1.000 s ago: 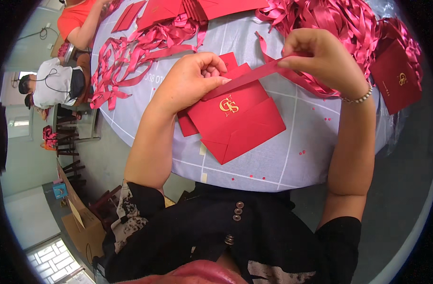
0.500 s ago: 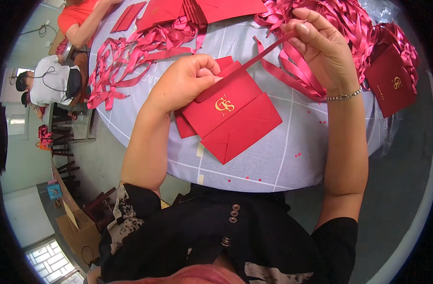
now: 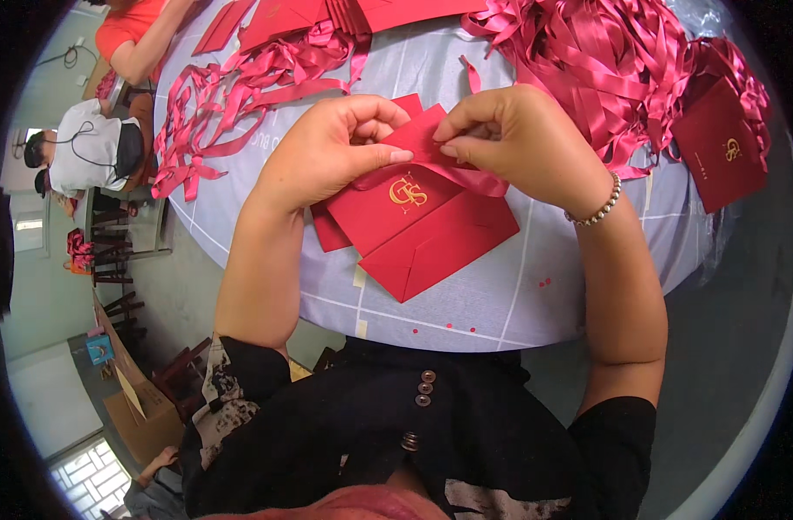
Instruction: The person assembles gift bags by threading ribbon handles through slits in paper bags, folding the bag flaps, and stacking the completed bags on the table by hand.
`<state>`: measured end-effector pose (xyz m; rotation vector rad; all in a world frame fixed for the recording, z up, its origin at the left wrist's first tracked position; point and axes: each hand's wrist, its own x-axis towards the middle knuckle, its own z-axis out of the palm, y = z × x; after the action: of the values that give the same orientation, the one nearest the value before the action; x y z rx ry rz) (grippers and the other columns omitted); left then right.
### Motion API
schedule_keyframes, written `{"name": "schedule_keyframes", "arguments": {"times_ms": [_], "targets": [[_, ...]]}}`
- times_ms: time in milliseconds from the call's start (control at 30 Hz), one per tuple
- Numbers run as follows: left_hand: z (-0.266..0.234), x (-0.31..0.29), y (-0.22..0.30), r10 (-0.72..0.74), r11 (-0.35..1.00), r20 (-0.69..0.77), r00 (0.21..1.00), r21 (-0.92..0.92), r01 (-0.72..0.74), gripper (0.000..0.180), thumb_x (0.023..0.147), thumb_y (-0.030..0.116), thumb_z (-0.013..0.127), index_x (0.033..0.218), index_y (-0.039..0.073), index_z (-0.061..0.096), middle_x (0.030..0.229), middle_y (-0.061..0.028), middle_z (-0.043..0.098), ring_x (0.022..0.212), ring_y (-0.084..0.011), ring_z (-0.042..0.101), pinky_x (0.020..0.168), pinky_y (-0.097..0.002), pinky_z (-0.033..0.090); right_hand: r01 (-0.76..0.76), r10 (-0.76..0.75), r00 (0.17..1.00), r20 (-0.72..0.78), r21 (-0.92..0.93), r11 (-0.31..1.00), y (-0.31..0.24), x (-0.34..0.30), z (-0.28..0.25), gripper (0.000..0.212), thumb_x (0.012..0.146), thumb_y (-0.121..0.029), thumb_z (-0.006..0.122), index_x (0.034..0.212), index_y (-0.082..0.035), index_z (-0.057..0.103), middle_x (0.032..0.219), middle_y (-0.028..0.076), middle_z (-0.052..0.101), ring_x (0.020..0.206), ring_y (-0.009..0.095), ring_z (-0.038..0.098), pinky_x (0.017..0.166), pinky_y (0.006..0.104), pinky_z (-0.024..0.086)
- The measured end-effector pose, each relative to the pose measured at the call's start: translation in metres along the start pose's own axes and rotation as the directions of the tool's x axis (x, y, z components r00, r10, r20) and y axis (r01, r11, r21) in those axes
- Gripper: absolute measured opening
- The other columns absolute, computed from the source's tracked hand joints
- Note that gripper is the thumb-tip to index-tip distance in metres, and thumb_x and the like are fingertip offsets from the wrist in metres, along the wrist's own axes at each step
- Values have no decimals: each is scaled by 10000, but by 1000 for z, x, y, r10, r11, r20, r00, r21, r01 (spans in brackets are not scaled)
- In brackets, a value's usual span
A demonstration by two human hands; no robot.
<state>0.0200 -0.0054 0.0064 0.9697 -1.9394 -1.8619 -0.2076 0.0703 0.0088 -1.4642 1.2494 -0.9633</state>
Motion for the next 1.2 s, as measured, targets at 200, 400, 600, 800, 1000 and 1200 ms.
{"name": "schedule_keyframes", "arguments": {"times_ms": [200,400,600,800,1000,1200], "targets": [[6,-2,4,35,990,-61,998,139,-26,239,871,-6,724,1097,-17,648,814,18,662,667,-15,566,569,-185,441,203,-231,971,-69,-283,937,9,3,5,92,866,-3,696,947,26,727,828,100,712,726,158,679,687,280,544],[9,-3,4,56,980,-77,995,195,-41,238,858,-27,709,1092,-14,668,888,-11,708,753,-40,623,663,-197,499,206,-238,970,-51,-352,913,7,3,16,109,840,-15,700,942,12,727,870,140,708,765,269,695,720,336,552],[16,-6,2,201,930,-126,971,337,-149,242,852,-20,714,1091,-28,677,881,-25,721,763,-64,639,692,-225,521,276,-342,937,-65,-459,844,7,5,20,102,820,-37,691,901,12,728,867,164,703,758,324,686,709,382,550],[24,-9,7,237,858,-140,961,494,-140,272,813,-4,716,1083,-5,684,890,-98,748,759,-135,694,695,-276,541,263,-346,937,-39,-573,776,1,5,23,79,795,-39,668,831,11,719,808,180,693,731,350,680,691,410,547],[32,-11,4,439,519,-31,898,824,-226,290,774,3,711,1063,25,691,920,-160,733,805,-284,731,703,-330,555,164,-260,964,-57,-642,749,-1,6,27,77,753,-22,677,812,21,702,725,175,688,641,352,671,631,411,547],[21,-12,7,294,858,-183,938,483,-175,283,819,-9,718,1099,-2,671,871,-93,740,744,-129,688,672,-270,536,175,-182,982,-44,-126,977,-2,4,15,122,774,-29,753,867,35,709,758,142,715,707,199,715,674,280,551]]}}
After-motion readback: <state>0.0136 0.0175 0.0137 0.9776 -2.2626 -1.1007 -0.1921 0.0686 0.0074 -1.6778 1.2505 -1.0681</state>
